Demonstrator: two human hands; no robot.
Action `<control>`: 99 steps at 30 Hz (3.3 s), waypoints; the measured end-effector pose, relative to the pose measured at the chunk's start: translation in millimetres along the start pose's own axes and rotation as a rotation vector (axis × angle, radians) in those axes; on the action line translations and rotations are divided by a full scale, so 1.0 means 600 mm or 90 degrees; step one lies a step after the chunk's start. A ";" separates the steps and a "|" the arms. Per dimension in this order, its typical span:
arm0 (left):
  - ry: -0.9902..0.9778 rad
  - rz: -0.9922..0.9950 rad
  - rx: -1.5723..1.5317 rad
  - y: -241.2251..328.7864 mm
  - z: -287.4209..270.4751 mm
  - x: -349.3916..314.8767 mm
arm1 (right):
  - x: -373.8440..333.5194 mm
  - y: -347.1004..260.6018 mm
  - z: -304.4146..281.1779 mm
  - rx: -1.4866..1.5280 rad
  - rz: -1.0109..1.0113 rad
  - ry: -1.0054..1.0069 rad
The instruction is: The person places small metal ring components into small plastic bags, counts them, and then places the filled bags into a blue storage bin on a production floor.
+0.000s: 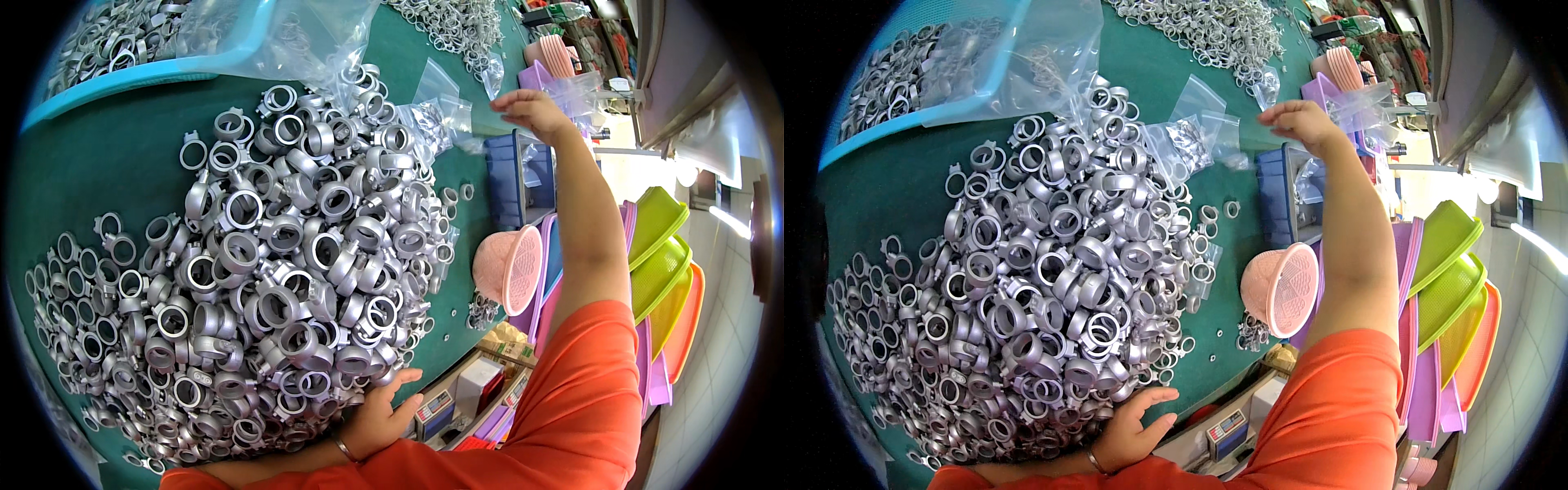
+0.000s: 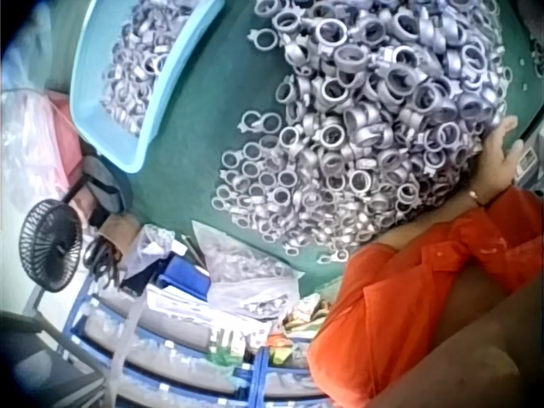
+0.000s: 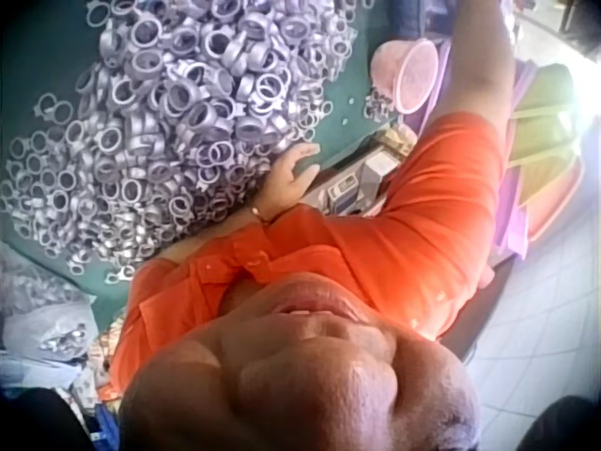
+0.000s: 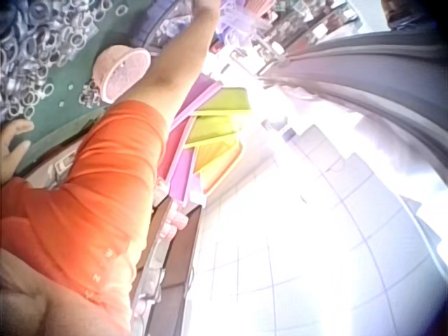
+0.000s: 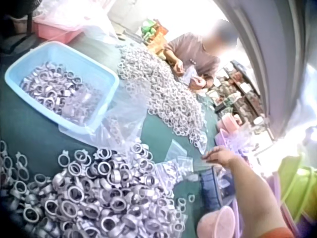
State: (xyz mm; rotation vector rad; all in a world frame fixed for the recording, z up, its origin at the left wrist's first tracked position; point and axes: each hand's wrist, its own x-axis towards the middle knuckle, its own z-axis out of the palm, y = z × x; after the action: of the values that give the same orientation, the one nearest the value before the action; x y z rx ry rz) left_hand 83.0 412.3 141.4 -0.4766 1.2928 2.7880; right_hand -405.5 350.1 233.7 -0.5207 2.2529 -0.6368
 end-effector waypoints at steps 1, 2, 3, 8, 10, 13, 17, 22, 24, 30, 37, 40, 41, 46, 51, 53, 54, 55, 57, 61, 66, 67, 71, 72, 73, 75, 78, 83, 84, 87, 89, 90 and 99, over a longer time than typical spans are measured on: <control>0.000 0.001 0.001 -0.001 0.000 0.000 | 0.034 0.017 -0.007 -0.083 -0.016 0.102; -0.002 0.003 -0.001 -0.005 0.001 0.000 | 0.066 0.022 -0.009 -0.164 -0.034 0.200; -0.003 0.005 -0.003 -0.012 0.002 -0.001 | 0.084 0.016 0.000 -0.266 0.016 0.272; -0.050 -0.096 0.005 0.007 -0.007 -0.001 | 0.180 0.064 0.038 -0.402 -0.035 0.468; -0.020 -0.046 0.007 -0.009 -0.002 -0.003 | 0.165 0.048 0.066 -0.474 0.018 0.481; 0.011 0.048 0.041 -0.021 0.002 0.001 | 0.147 0.051 0.045 -0.425 0.045 0.573; -0.001 -0.012 0.006 -0.001 0.000 0.000 | 0.161 0.055 0.051 -0.465 -0.032 0.504; 0.001 0.046 0.016 -0.025 0.002 0.001 | 0.180 0.061 0.061 -0.464 -0.027 0.487; -0.025 -0.054 -0.055 -0.003 0.001 -0.001 | 0.161 0.044 0.084 -0.390 0.007 0.578; -0.003 0.000 0.038 -0.006 0.000 -0.002 | 0.122 0.051 0.064 -0.266 -0.008 0.722; 0.018 0.023 0.050 -0.003 0.003 -0.004 | 0.061 0.077 -0.019 0.336 -0.183 0.398; 0.039 0.022 0.065 0.001 0.002 -0.003 | 0.014 0.044 0.028 0.421 -0.210 0.280; 0.036 0.022 0.065 0.002 0.002 -0.004 | -0.006 0.039 0.033 0.425 -0.204 0.262; 0.029 0.017 0.065 0.009 0.003 -0.006 | -0.044 0.048 0.025 0.411 -0.241 0.159; 0.039 0.029 0.073 0.006 0.004 -0.006 | -0.065 0.025 0.049 0.466 -0.281 0.114; 0.043 0.035 0.075 0.003 0.005 -0.007 | -0.073 0.016 0.054 0.452 -0.283 0.097; 0.041 0.036 0.075 0.002 0.004 -0.006 | -0.077 0.015 0.055 0.444 -0.282 0.092; 0.040 0.037 0.080 0.001 0.004 -0.006 | -0.081 0.013 0.057 0.446 -0.279 0.091; 0.039 0.041 0.089 0.000 0.004 -0.005 | -0.086 0.009 0.059 0.450 -0.275 0.089; 0.040 0.033 0.075 0.000 0.004 -0.005 | -0.102 -0.005 0.071 0.423 -0.162 0.192; 0.051 0.049 0.077 -0.004 0.005 -0.005 | -0.131 -0.029 0.110 0.374 -0.108 0.265; 0.051 0.050 0.079 -0.004 0.005 -0.005 | -0.135 -0.032 0.112 0.378 -0.116 0.251; 0.045 0.054 0.075 -0.005 0.005 -0.004 | -0.151 -0.030 0.109 0.413 -0.138 0.206; 0.044 0.055 0.072 -0.006 0.005 -0.004 | -0.154 -0.029 0.106 0.427 -0.142 0.196; 0.043 0.058 0.082 -0.005 0.005 -0.004 | -0.158 -0.028 0.102 0.420 -0.140 0.208; 0.044 0.063 0.102 -0.003 0.005 -0.005 | -0.167 -0.030 0.097 0.409 -0.136 0.230; 0.055 0.076 0.117 -0.007 0.007 -0.005 | -0.194 -0.045 0.117 0.370 -0.097 0.307; 0.053 0.082 0.132 -0.007 0.008 -0.008 | -0.214 -0.040 0.113 0.408 -0.066 0.337; 0.050 0.082 0.132 -0.009 0.008 -0.009 | -0.218 -0.038 0.113 0.415 -0.059 0.346; 0.047 0.096 0.153 -0.011 0.010 -0.012 | -0.222 -0.016 0.091 0.440 -0.058 0.358; 0.049 0.106 0.158 -0.013 0.016 -0.016 | -0.228 -0.014 0.083 0.418 -0.042 0.379; 0.046 0.119 0.179 -0.017 0.017 -0.017 | -0.236 -0.012 0.085 0.342 -0.059 0.402; 0.025 0.250 0.352 -0.047 0.019 -0.012 | -0.220 0.060 0.089 0.191 -0.154 0.491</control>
State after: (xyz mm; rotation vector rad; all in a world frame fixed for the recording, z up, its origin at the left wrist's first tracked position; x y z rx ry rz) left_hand 91.3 440.0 129.8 -0.2646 2.2724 2.5027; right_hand -286.4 434.1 250.6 -0.4427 2.7313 -1.4732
